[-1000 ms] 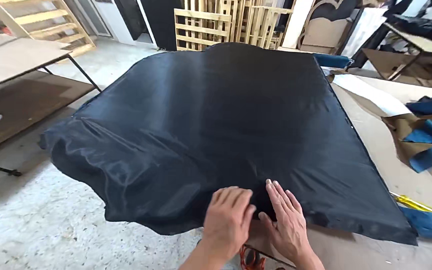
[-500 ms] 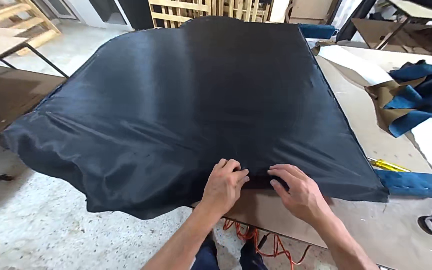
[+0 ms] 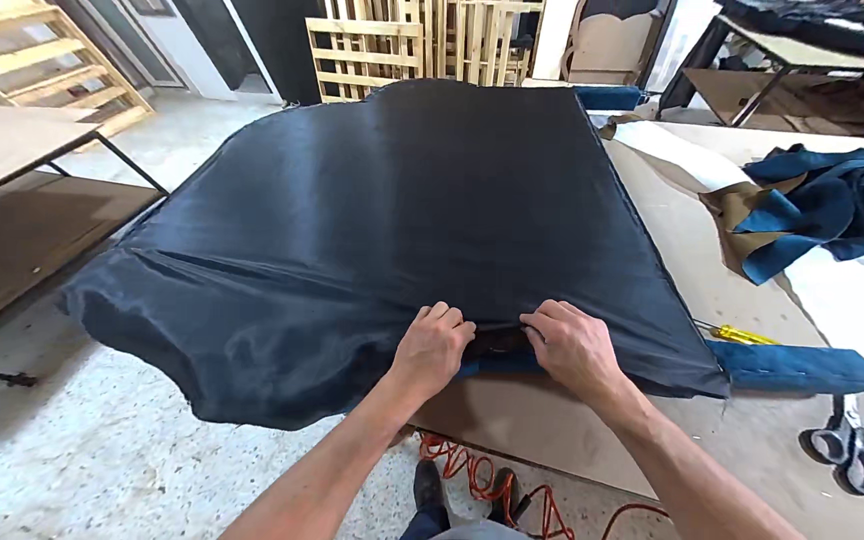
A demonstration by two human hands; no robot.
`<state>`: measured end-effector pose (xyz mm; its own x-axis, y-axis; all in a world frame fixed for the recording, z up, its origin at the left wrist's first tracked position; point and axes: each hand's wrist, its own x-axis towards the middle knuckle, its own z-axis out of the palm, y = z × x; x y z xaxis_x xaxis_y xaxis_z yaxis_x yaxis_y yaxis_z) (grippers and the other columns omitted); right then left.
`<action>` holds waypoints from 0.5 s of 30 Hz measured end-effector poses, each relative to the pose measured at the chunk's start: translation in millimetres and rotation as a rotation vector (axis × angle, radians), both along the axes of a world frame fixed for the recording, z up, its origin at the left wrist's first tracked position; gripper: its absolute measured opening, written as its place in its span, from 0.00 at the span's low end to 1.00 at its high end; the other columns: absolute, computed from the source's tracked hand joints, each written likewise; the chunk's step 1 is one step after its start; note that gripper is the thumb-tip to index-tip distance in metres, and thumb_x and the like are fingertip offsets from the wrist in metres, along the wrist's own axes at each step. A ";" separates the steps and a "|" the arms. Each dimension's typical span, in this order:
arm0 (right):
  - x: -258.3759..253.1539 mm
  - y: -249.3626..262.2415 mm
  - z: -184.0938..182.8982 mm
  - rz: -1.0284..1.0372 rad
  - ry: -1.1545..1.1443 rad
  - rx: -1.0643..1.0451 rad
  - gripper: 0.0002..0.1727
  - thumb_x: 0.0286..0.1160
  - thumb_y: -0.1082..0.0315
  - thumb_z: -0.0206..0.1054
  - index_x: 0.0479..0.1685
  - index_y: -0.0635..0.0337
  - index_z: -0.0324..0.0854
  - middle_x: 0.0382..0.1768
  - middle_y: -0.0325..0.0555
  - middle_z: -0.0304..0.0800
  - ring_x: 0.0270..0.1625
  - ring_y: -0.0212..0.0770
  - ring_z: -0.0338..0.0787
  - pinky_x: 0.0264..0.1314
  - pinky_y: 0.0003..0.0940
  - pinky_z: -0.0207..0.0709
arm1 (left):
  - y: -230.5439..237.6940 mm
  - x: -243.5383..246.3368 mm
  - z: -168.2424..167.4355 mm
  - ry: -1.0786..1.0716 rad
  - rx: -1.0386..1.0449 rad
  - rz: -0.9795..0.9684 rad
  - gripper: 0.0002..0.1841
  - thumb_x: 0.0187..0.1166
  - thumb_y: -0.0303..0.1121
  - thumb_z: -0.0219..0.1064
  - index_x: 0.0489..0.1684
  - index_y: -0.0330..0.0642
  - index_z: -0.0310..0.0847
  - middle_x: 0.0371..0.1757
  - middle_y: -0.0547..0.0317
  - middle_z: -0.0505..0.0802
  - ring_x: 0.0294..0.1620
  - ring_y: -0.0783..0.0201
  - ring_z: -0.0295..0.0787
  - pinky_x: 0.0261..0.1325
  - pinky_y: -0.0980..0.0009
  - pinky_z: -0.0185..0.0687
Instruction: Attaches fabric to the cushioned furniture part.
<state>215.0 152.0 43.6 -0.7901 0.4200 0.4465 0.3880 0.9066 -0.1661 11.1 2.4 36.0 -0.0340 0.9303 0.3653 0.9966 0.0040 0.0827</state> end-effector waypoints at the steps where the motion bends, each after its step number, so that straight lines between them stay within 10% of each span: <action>1: 2.5 -2.2 -2.9 0.017 0.034 0.047 0.09 0.72 0.63 0.68 0.41 0.47 0.95 0.37 0.37 0.91 0.42 0.40 0.91 0.37 0.39 0.86 | -2.3 -0.2 1.4 0.023 0.075 -0.005 0.10 0.82 0.35 0.65 0.46 0.50 0.95 0.38 0.61 0.91 0.48 0.59 0.89 0.57 0.60 0.85; 7: 11.7 -22.9 -49.5 0.010 0.046 0.087 0.10 0.75 0.62 0.66 0.41 0.45 0.95 0.37 0.35 0.91 0.42 0.38 0.91 0.40 0.35 0.87 | -22.3 -1.4 -25.3 0.169 0.214 -0.085 0.09 0.79 0.27 0.64 0.43 0.47 0.92 0.46 0.62 0.93 0.60 0.59 0.88 0.70 0.56 0.80; 11: 10.6 -26.0 -49.6 -0.040 0.022 0.065 0.11 0.75 0.61 0.65 0.42 0.44 0.95 0.39 0.34 0.92 0.44 0.37 0.91 0.43 0.34 0.87 | -22.8 -3.5 -40.0 0.094 0.169 0.002 0.13 0.86 0.42 0.61 0.52 0.53 0.92 0.62 0.65 0.93 0.76 0.58 0.81 0.80 0.53 0.74; 15: 11.4 -26.9 -48.5 -0.055 0.047 0.058 0.10 0.73 0.61 0.66 0.39 0.44 0.96 0.37 0.33 0.93 0.42 0.36 0.92 0.42 0.34 0.87 | -17.2 -7.0 -41.6 0.081 0.110 0.001 0.11 0.83 0.38 0.64 0.53 0.54 0.93 0.50 0.65 0.94 0.65 0.60 0.86 0.75 0.55 0.78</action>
<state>226.4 125.1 -4.9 -0.7442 0.4347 0.5072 0.4309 0.8926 -0.1328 4.0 -14.8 -5.6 -0.0008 0.8844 0.4668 1.0000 0.0000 0.0018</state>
